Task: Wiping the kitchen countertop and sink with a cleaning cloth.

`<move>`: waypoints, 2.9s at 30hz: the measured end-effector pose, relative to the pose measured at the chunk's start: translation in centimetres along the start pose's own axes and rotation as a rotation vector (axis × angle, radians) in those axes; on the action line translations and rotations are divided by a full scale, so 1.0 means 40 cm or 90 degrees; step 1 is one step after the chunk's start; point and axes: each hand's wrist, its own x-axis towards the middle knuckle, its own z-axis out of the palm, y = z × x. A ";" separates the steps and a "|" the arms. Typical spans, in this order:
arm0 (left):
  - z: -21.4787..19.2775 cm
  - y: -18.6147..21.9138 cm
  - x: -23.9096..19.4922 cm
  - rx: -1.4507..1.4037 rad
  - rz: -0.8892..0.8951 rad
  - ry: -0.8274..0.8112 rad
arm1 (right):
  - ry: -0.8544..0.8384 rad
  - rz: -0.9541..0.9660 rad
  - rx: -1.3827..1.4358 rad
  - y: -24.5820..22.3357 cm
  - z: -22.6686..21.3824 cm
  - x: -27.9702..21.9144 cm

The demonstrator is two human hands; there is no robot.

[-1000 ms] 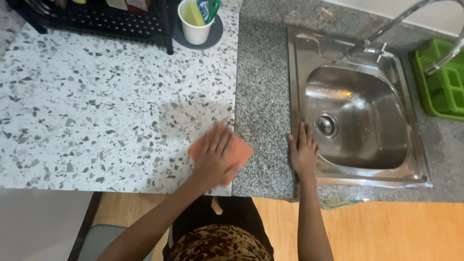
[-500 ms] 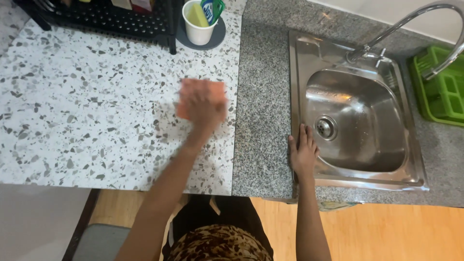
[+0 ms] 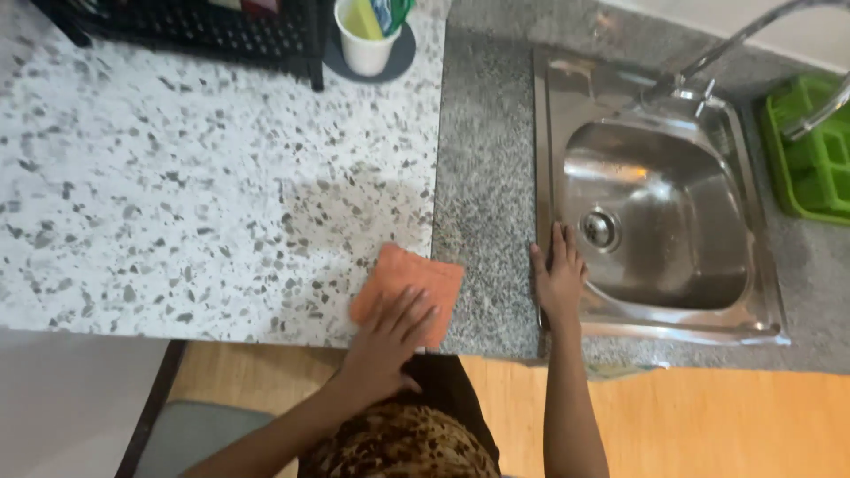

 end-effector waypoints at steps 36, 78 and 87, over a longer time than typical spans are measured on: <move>-0.112 -0.041 0.073 -0.673 -0.588 0.171 | 0.040 0.017 -0.074 -0.001 0.005 0.000; -0.112 -0.221 -0.022 -0.453 -0.177 -0.216 | -0.120 -0.490 0.202 -0.260 -0.019 -0.313; -0.088 -0.225 -0.061 -0.483 -0.189 -0.156 | -0.160 -0.514 0.143 -0.252 0.011 -0.376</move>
